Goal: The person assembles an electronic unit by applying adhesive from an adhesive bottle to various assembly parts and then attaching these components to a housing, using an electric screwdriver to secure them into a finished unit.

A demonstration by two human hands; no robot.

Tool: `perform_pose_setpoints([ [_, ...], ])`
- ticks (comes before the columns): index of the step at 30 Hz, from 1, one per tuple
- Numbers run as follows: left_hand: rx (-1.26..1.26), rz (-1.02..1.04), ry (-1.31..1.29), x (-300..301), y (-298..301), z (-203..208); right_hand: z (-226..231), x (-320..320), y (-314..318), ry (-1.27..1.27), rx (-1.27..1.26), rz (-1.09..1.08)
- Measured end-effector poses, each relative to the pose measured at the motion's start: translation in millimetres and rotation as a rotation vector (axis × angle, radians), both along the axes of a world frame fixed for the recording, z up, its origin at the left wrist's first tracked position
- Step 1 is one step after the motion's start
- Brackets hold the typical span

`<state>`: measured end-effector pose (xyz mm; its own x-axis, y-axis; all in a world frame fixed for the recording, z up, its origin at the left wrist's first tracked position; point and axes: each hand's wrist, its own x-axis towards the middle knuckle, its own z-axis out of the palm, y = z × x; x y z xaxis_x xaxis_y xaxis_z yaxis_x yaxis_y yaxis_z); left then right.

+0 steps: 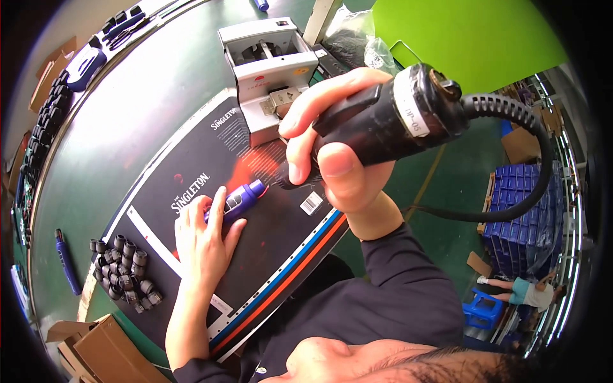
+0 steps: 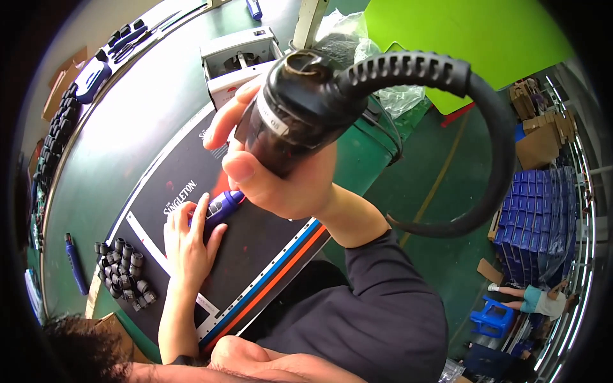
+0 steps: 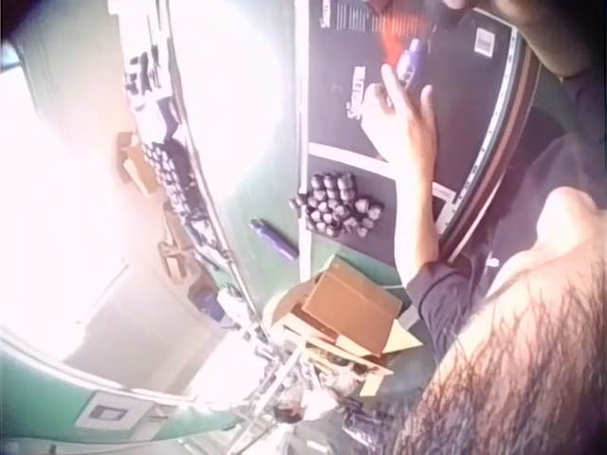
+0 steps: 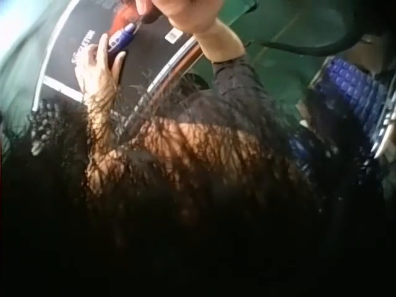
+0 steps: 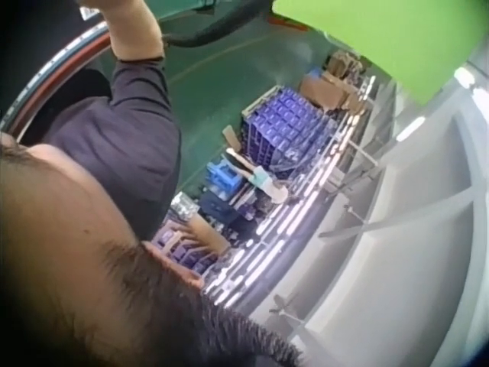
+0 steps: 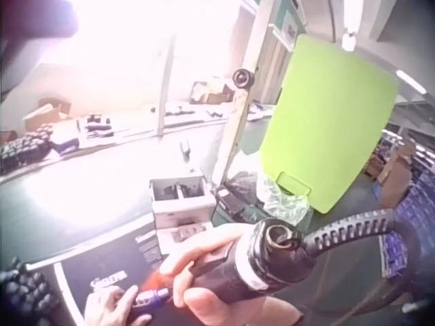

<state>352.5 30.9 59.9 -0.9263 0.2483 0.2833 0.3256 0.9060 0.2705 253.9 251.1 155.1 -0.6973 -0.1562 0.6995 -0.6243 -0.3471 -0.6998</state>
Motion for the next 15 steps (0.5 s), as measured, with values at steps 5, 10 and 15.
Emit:
perform_pose_setpoints([
  [5, 0.066, 0.056, -0.122, -2.9, -2.4, -11.3, -7.7, 2.2, -5.0, -0.006, -0.097, 0.071],
  [10, -0.107, -0.043, 0.122, -5.9, -5.0, -7.9, -9.3, 1.0, -2.8, 0.067, -0.166, 0.162],
  [15, -0.032, 0.007, -0.015, -6.1, -1.5, -7.4, -12.6, -1.9, -8.1, 0.056, -0.159, 0.186],
])
